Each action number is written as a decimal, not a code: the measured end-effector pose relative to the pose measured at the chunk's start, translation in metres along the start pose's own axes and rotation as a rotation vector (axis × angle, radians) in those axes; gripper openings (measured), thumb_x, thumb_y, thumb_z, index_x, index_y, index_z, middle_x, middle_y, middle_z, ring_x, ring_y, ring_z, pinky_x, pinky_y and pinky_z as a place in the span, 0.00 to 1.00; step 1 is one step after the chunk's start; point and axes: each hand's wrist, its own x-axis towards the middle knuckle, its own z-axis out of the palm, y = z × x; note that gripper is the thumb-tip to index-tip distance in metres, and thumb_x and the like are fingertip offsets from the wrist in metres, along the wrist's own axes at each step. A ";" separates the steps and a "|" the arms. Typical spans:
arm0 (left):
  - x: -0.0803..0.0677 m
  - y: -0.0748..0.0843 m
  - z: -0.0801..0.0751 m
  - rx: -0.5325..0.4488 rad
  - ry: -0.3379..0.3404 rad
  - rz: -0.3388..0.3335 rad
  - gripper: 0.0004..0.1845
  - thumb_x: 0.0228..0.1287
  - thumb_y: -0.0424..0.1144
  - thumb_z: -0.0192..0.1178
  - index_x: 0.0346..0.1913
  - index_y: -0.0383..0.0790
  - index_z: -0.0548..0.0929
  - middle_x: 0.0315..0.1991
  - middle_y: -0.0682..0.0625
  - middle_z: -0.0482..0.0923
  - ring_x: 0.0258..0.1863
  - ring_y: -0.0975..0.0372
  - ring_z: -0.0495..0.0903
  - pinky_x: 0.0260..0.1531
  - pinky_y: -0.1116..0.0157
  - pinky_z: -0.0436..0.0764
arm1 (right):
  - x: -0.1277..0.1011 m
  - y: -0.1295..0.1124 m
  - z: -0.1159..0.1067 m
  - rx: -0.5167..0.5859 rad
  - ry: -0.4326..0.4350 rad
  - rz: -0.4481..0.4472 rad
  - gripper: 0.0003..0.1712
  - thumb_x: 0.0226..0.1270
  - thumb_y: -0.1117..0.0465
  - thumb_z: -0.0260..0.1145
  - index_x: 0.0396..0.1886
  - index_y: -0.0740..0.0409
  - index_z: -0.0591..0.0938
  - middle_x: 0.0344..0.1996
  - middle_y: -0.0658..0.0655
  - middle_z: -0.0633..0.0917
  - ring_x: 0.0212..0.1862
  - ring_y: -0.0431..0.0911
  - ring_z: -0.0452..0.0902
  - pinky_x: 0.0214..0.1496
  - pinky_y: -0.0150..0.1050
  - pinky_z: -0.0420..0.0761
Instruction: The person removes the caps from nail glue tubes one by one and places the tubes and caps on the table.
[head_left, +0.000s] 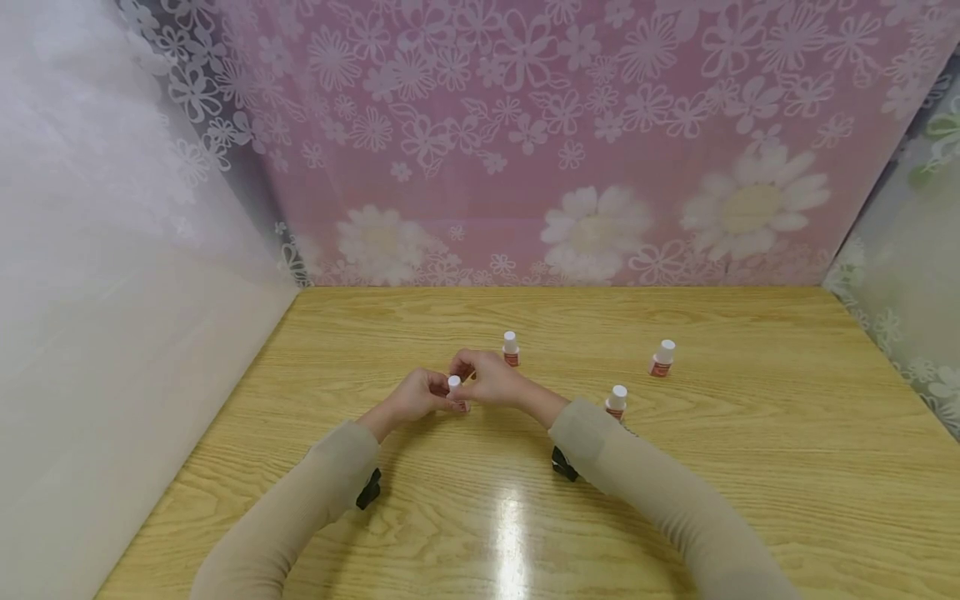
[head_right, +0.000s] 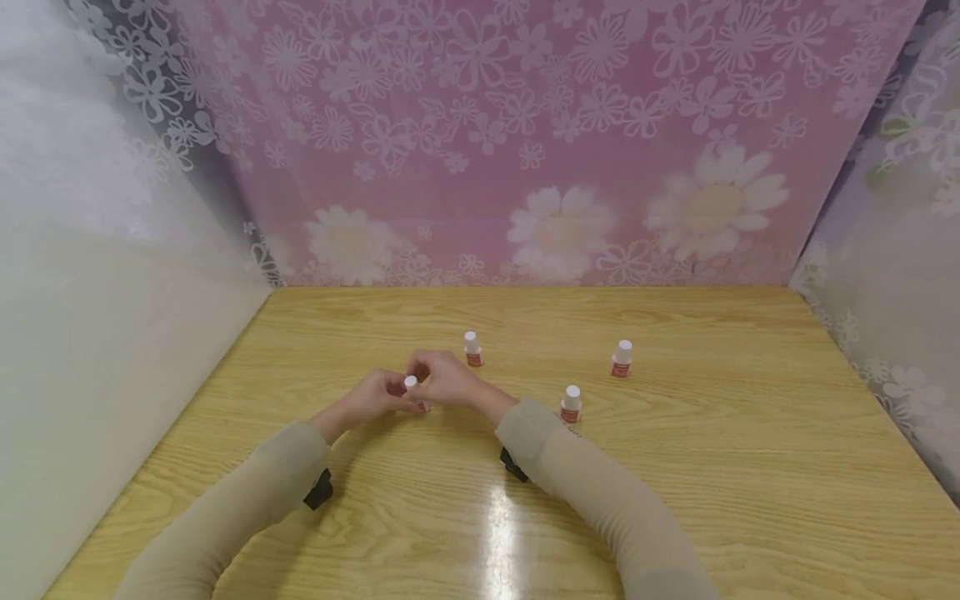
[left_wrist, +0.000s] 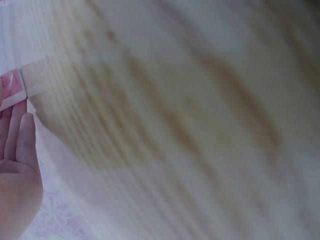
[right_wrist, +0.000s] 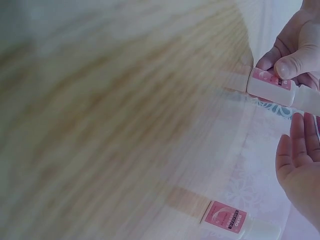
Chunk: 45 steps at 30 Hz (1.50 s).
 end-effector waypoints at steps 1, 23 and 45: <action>0.000 0.000 0.000 -0.001 0.000 0.000 0.08 0.53 0.22 0.58 0.38 0.21 0.79 0.36 0.34 0.79 0.39 0.51 0.78 0.38 0.59 0.75 | 0.000 0.001 0.000 -0.001 0.002 0.006 0.12 0.52 0.61 0.68 0.34 0.57 0.75 0.31 0.48 0.78 0.38 0.39 0.73 0.40 0.33 0.72; 0.007 -0.020 -0.001 0.051 0.028 0.007 0.10 0.51 0.30 0.63 0.37 0.28 0.82 0.33 0.43 0.81 0.35 0.59 0.80 0.36 0.65 0.76 | 0.000 0.001 0.000 -0.028 -0.051 -0.066 0.07 0.58 0.65 0.63 0.37 0.58 0.78 0.36 0.50 0.80 0.45 0.42 0.74 0.51 0.40 0.70; 0.007 -0.019 -0.001 0.020 0.017 0.016 0.10 0.51 0.29 0.63 0.37 0.27 0.81 0.33 0.43 0.81 0.36 0.58 0.79 0.38 0.64 0.75 | 0.000 -0.003 -0.001 -0.016 -0.045 0.012 0.07 0.55 0.64 0.66 0.34 0.56 0.79 0.33 0.48 0.80 0.41 0.39 0.74 0.47 0.38 0.72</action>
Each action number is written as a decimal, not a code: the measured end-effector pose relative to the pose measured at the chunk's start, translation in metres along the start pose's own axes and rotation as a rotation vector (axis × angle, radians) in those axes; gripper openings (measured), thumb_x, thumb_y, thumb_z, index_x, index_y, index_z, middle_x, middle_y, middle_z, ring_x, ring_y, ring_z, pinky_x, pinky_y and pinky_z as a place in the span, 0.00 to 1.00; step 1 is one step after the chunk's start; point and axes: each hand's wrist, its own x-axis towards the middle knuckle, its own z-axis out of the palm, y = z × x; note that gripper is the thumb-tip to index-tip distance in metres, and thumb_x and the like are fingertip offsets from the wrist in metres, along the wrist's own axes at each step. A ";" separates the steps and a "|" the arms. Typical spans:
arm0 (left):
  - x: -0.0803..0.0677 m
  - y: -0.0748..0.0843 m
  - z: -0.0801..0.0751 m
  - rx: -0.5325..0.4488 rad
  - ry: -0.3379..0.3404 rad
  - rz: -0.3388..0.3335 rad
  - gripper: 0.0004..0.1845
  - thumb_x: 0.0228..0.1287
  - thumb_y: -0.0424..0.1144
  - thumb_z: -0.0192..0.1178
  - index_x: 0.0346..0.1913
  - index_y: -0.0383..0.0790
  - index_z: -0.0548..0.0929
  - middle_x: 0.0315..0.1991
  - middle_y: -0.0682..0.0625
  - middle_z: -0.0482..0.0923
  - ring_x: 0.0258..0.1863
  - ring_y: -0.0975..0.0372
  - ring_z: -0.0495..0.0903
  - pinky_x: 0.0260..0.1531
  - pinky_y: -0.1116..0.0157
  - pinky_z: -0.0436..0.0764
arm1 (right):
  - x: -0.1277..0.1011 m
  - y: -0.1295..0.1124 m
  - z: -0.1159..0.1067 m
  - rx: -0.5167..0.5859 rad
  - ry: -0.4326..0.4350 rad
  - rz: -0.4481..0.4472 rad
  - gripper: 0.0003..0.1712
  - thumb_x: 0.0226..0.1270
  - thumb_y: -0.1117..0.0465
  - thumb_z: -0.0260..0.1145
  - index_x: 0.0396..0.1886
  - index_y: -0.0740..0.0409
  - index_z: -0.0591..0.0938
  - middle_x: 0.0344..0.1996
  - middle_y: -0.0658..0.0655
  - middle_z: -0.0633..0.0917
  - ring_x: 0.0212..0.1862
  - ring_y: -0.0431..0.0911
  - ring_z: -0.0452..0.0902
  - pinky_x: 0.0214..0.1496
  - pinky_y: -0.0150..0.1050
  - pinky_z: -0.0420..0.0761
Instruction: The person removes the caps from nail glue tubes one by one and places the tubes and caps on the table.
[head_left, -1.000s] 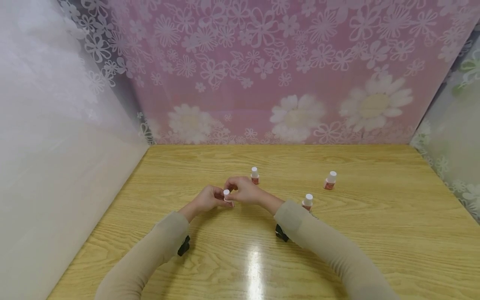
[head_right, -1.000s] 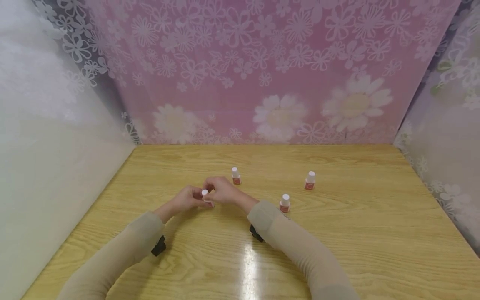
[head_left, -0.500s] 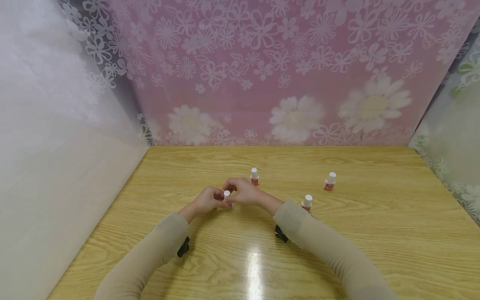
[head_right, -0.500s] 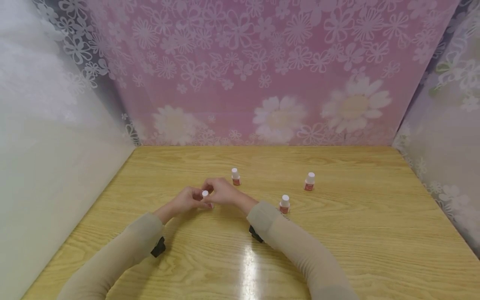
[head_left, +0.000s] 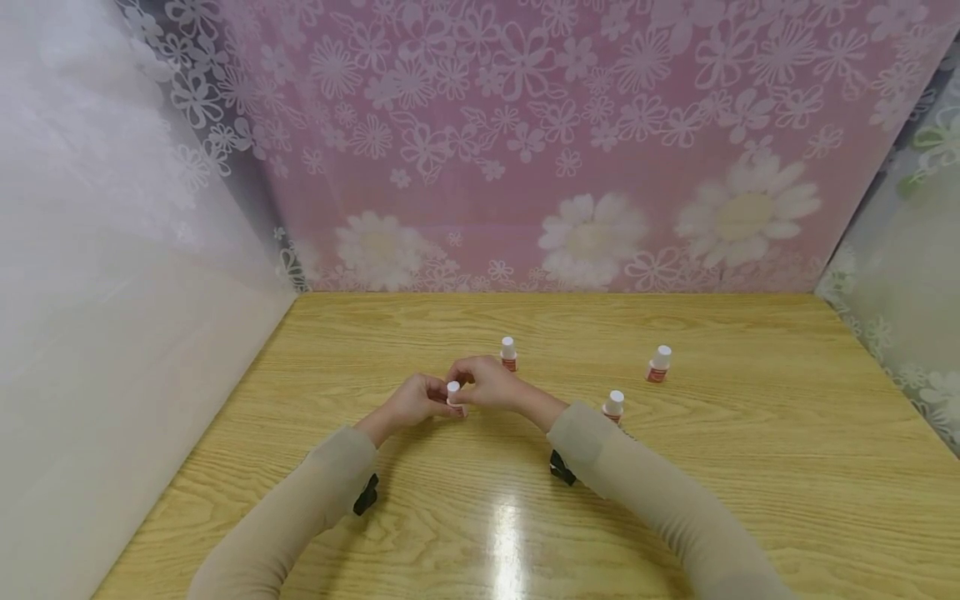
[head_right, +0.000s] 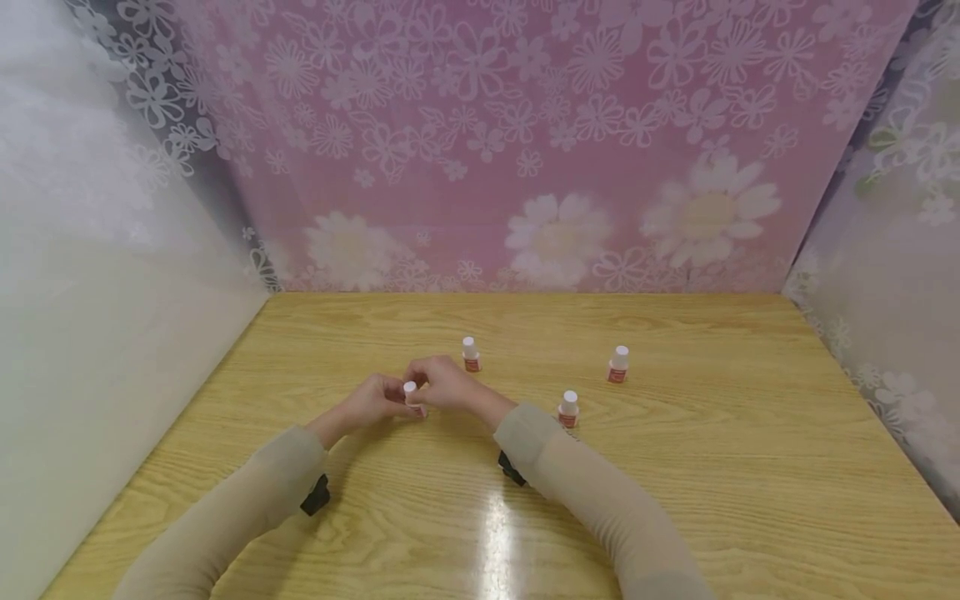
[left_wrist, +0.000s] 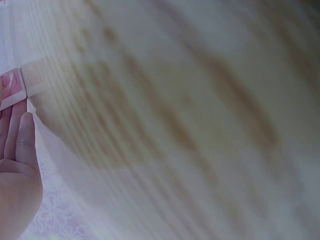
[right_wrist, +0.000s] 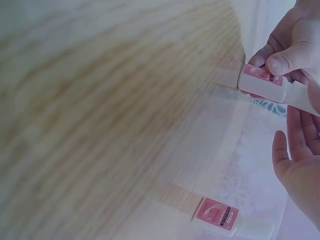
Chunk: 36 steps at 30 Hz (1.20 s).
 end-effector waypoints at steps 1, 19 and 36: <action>0.000 0.000 0.000 -0.003 0.000 -0.004 0.10 0.51 0.29 0.63 0.37 0.27 0.81 0.33 0.43 0.81 0.36 0.58 0.79 0.38 0.64 0.76 | 0.000 0.000 0.000 -0.003 -0.005 -0.009 0.07 0.56 0.64 0.65 0.35 0.57 0.79 0.33 0.48 0.80 0.42 0.40 0.74 0.49 0.38 0.71; -0.006 0.010 0.002 -0.013 -0.005 -0.014 0.08 0.52 0.26 0.62 0.36 0.25 0.80 0.33 0.41 0.81 0.35 0.59 0.79 0.38 0.65 0.74 | -0.001 0.003 0.002 -0.031 0.008 0.004 0.12 0.54 0.62 0.67 0.36 0.58 0.75 0.30 0.48 0.79 0.38 0.40 0.74 0.40 0.35 0.73; -0.001 0.004 0.000 -0.022 0.002 -0.031 0.10 0.52 0.26 0.62 0.39 0.25 0.80 0.35 0.39 0.80 0.37 0.57 0.79 0.38 0.63 0.76 | -0.001 0.001 0.001 0.034 0.007 -0.026 0.07 0.57 0.66 0.64 0.36 0.60 0.78 0.34 0.51 0.80 0.42 0.42 0.74 0.45 0.36 0.73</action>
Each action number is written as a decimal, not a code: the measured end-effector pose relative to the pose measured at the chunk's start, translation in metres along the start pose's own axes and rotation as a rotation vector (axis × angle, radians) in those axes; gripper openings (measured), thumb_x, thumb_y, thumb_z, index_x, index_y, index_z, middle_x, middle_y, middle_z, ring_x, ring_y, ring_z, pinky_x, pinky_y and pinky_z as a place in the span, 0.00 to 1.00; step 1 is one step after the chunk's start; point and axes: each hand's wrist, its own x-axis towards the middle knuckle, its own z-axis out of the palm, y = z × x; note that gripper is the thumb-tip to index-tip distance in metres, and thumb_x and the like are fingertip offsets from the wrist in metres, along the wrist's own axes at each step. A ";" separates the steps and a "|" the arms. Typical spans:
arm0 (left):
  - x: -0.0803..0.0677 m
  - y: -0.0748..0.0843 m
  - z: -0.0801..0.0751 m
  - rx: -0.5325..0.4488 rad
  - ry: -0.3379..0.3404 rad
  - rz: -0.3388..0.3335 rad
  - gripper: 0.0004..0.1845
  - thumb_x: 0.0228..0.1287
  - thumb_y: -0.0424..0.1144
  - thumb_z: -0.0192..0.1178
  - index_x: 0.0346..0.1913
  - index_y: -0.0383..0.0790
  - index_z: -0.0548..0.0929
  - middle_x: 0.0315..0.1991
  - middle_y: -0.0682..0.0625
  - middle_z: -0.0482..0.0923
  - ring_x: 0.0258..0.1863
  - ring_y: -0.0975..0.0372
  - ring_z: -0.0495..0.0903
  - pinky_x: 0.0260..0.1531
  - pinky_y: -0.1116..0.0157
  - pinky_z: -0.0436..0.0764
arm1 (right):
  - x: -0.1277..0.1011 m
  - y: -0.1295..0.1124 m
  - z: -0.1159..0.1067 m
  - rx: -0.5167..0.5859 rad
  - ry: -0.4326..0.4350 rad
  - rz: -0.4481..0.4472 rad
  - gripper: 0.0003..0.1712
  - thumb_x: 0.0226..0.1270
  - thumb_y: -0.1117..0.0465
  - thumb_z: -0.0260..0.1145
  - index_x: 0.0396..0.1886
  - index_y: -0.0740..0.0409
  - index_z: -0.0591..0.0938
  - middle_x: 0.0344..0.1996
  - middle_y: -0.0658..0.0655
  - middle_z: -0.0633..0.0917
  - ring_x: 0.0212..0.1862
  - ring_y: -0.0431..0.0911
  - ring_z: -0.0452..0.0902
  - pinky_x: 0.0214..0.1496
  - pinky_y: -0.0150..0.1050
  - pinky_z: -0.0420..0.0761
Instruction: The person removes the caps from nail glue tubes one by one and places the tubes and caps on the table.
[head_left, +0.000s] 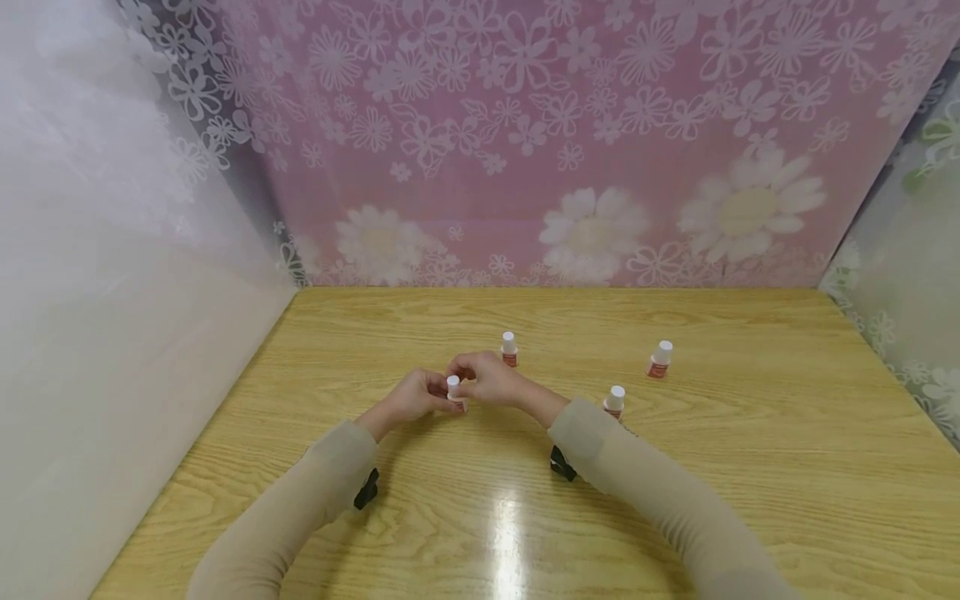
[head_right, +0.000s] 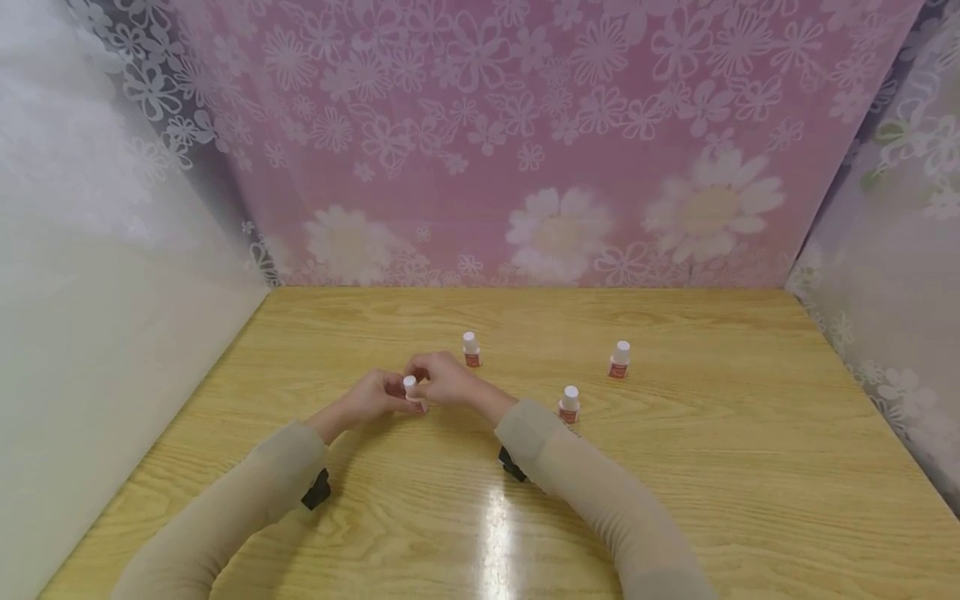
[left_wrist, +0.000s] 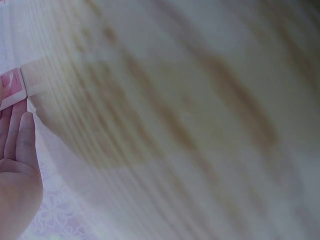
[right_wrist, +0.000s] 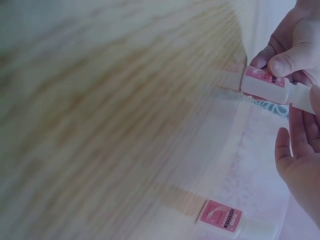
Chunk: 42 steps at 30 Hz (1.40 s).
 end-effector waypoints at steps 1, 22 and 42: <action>0.000 0.000 0.000 0.003 0.001 0.002 0.10 0.52 0.27 0.62 0.38 0.25 0.80 0.35 0.39 0.80 0.37 0.57 0.79 0.37 0.63 0.76 | 0.000 0.000 0.000 -0.001 -0.002 0.000 0.07 0.57 0.66 0.63 0.37 0.61 0.78 0.35 0.51 0.80 0.42 0.42 0.74 0.46 0.36 0.72; 0.002 -0.002 0.000 -0.045 -0.027 0.020 0.11 0.52 0.25 0.60 0.40 0.23 0.78 0.35 0.37 0.80 0.37 0.54 0.80 0.39 0.61 0.76 | -0.001 -0.007 -0.008 -0.024 0.027 -0.004 0.13 0.60 0.65 0.61 0.44 0.65 0.77 0.38 0.53 0.80 0.46 0.46 0.74 0.48 0.41 0.71; 0.000 0.000 0.000 -0.025 -0.020 0.023 0.10 0.52 0.25 0.60 0.38 0.23 0.79 0.33 0.39 0.81 0.35 0.57 0.80 0.36 0.63 0.76 | 0.001 -0.010 -0.014 0.008 0.125 -0.052 0.11 0.58 0.68 0.61 0.42 0.64 0.78 0.36 0.54 0.80 0.41 0.44 0.74 0.44 0.35 0.73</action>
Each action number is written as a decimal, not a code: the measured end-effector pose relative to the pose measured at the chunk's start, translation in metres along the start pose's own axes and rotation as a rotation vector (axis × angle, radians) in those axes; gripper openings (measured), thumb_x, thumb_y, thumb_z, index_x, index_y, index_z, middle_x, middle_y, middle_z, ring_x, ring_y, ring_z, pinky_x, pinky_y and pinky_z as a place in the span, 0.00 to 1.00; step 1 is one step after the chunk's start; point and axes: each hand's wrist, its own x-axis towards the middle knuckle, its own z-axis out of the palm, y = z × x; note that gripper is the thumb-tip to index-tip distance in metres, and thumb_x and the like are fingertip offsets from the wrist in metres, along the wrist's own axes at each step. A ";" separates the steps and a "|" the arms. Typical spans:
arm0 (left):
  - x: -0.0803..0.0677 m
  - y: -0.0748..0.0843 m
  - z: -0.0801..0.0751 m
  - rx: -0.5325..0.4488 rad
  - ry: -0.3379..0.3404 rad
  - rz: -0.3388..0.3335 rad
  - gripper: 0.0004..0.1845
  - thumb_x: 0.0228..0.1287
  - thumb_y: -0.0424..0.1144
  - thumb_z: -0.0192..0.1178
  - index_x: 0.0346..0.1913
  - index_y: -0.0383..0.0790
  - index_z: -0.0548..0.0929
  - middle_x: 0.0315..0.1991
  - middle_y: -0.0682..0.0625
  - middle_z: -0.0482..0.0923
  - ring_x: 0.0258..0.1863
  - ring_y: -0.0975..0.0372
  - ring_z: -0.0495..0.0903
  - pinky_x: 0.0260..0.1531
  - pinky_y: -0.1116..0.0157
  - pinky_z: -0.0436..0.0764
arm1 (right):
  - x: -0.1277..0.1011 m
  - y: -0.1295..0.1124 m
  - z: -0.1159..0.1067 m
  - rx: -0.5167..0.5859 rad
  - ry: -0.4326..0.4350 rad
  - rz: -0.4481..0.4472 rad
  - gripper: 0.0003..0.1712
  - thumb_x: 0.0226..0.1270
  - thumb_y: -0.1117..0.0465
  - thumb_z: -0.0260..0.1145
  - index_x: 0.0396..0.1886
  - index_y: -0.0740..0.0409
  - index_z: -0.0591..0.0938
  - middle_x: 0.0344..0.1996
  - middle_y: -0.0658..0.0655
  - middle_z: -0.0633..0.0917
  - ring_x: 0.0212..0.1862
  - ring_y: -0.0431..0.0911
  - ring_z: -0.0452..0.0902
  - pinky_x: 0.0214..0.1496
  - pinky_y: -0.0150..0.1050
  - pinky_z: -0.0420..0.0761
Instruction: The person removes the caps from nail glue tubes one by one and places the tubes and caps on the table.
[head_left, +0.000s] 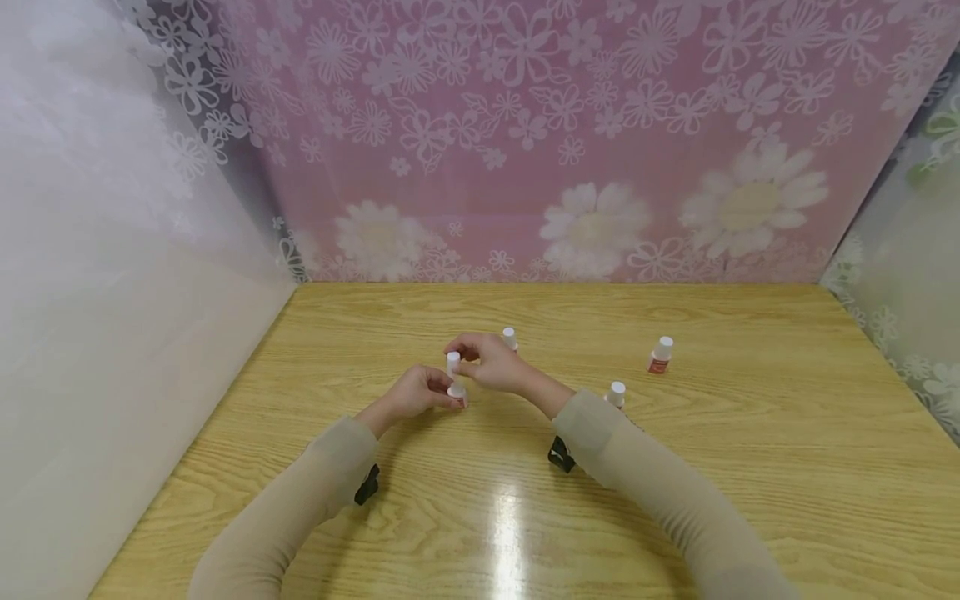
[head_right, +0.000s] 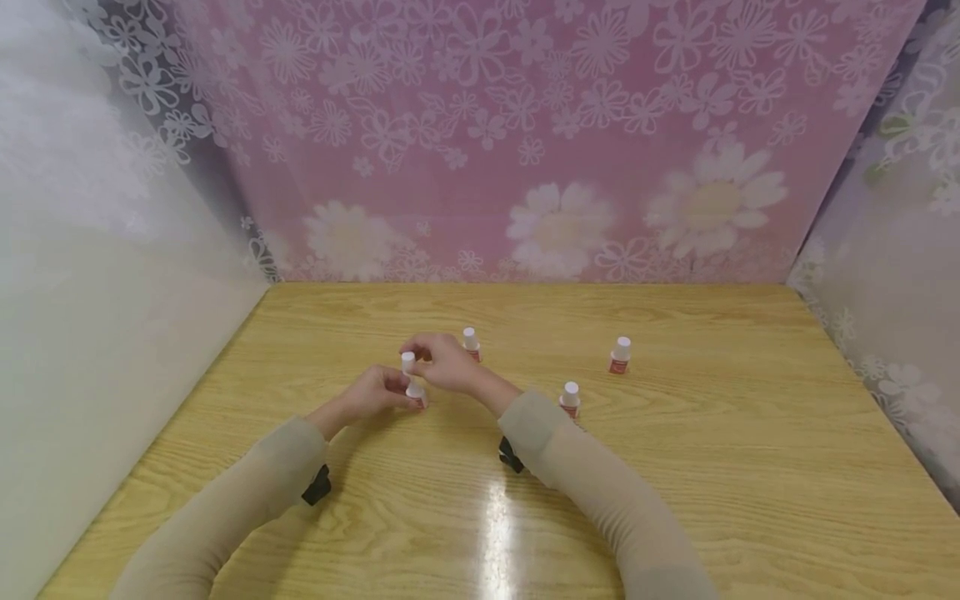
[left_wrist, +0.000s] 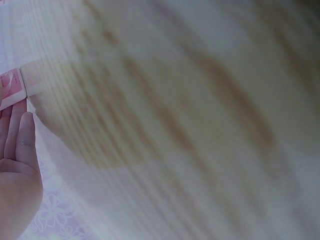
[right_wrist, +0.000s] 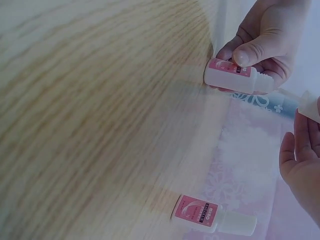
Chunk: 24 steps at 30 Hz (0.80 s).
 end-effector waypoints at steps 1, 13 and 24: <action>0.000 0.000 0.000 -0.004 0.000 -0.003 0.10 0.52 0.25 0.60 0.38 0.23 0.79 0.33 0.39 0.81 0.35 0.57 0.80 0.36 0.63 0.76 | 0.000 0.000 0.000 0.002 0.001 0.002 0.11 0.58 0.68 0.61 0.42 0.64 0.78 0.36 0.54 0.80 0.41 0.44 0.74 0.44 0.35 0.73; 0.001 -0.002 -0.002 -0.007 -0.006 -0.024 0.09 0.53 0.25 0.60 0.38 0.23 0.78 0.34 0.38 0.80 0.36 0.57 0.80 0.37 0.62 0.75 | 0.001 -0.005 -0.003 0.017 0.000 0.012 0.12 0.60 0.68 0.61 0.44 0.64 0.77 0.39 0.55 0.80 0.42 0.44 0.74 0.45 0.34 0.73; 0.001 -0.001 -0.002 0.026 0.004 -0.025 0.09 0.53 0.26 0.60 0.37 0.24 0.79 0.33 0.39 0.81 0.34 0.59 0.79 0.35 0.62 0.75 | 0.003 -0.004 -0.001 0.018 0.009 -0.022 0.12 0.59 0.68 0.61 0.43 0.65 0.78 0.38 0.56 0.80 0.41 0.44 0.74 0.44 0.34 0.73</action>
